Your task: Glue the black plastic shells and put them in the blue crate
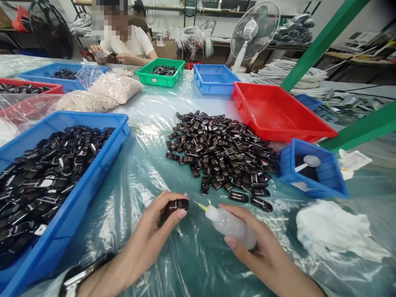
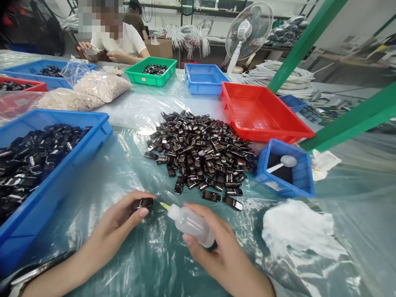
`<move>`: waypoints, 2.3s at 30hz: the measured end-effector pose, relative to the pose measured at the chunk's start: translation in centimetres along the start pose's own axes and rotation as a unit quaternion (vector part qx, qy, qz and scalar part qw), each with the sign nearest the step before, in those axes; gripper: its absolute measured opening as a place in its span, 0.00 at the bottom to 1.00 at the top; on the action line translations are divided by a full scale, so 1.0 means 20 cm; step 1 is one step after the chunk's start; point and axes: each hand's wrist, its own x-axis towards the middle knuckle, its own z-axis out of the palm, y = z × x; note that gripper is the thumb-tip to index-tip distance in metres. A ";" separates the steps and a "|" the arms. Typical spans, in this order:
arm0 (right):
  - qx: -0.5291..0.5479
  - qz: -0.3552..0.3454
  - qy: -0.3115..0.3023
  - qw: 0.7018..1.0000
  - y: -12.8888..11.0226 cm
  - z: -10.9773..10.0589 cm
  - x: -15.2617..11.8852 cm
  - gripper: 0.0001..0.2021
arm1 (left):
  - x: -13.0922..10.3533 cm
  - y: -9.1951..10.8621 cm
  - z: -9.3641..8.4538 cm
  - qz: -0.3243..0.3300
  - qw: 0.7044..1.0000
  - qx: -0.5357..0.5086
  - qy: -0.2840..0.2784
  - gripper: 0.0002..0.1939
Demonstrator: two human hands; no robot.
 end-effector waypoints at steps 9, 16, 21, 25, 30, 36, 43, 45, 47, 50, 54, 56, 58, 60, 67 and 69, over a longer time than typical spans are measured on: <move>-0.006 -0.082 0.029 0.996 0.01 0.00 0.02 0.22 | 0.00 0.01 0.00 0.000 1.000 0.020 -0.008 0.11; -0.029 -0.096 0.021 0.995 0.00 -0.01 0.02 0.24 | -0.02 0.02 -0.02 -0.007 0.997 0.037 -0.067 0.12; -0.022 -0.101 0.029 0.994 0.02 -0.01 0.00 0.24 | -0.02 0.03 -0.01 0.023 0.995 0.070 -0.073 0.11; 0.015 -0.061 0.037 0.997 0.02 -0.02 0.00 0.22 | -0.03 0.03 -0.01 0.043 0.991 0.090 -0.085 0.11; 0.063 -0.054 0.029 0.996 0.02 -0.02 0.02 0.21 | -0.04 0.03 -0.02 0.059 0.985 0.114 -0.115 0.12; 0.074 -0.066 0.009 0.995 0.02 -0.04 0.03 0.22 | -0.04 0.02 -0.01 0.063 0.985 0.096 -0.126 0.12; 0.076 -0.063 -0.005 0.995 0.01 -0.06 0.03 0.22 | -0.04 0.01 -0.01 0.070 0.984 0.102 -0.126 0.14; 0.081 -0.056 -0.002 0.995 0.01 -0.06 0.03 0.20 | -0.05 0.02 -0.02 0.069 0.984 0.103 -0.127 0.14; 0.081 -0.049 0.001 0.996 0.00 -0.05 0.03 0.19 | -0.05 0.02 -0.02 0.072 0.984 0.102 -0.126 0.14; 0.073 -0.051 0.003 0.996 -0.01 -0.05 0.03 0.19 | -0.06 0.01 -0.02 0.070 0.984 0.106 -0.124 0.15; 0.071 -0.059 0.012 0.996 -0.01 -0.05 0.03 0.19 | -0.05 -0.01 -0.01 0.073 0.984 0.107 -0.118 0.14; 0.073 -0.056 0.009 0.996 0.00 -0.04 0.03 0.21 | -0.05 -0.02 0.00 0.075 0.985 0.110 -0.113 0.13; 0.076 -0.054 0.004 0.996 0.00 -0.04 0.04 0.21 | -0.05 -0.02 0.00 0.080 0.985 0.115 -0.105 0.12; 0.077 -0.054 0.006 0.996 0.00 -0.04 0.03 0.21 | -0.05 -0.01 0.00 0.081 0.985 0.117 -0.098 0.11; 0.050 -0.072 0.015 0.996 0.00 -0.04 0.02 0.22 | -0.04 0.00 0.00 0.032 0.988 0.115 -0.096 0.13; 0.035 -0.077 0.022 0.996 0.01 -0.04 0.02 0.22 | -0.04 -0.01 0.01 0.039 0.989 0.119 -0.084 0.12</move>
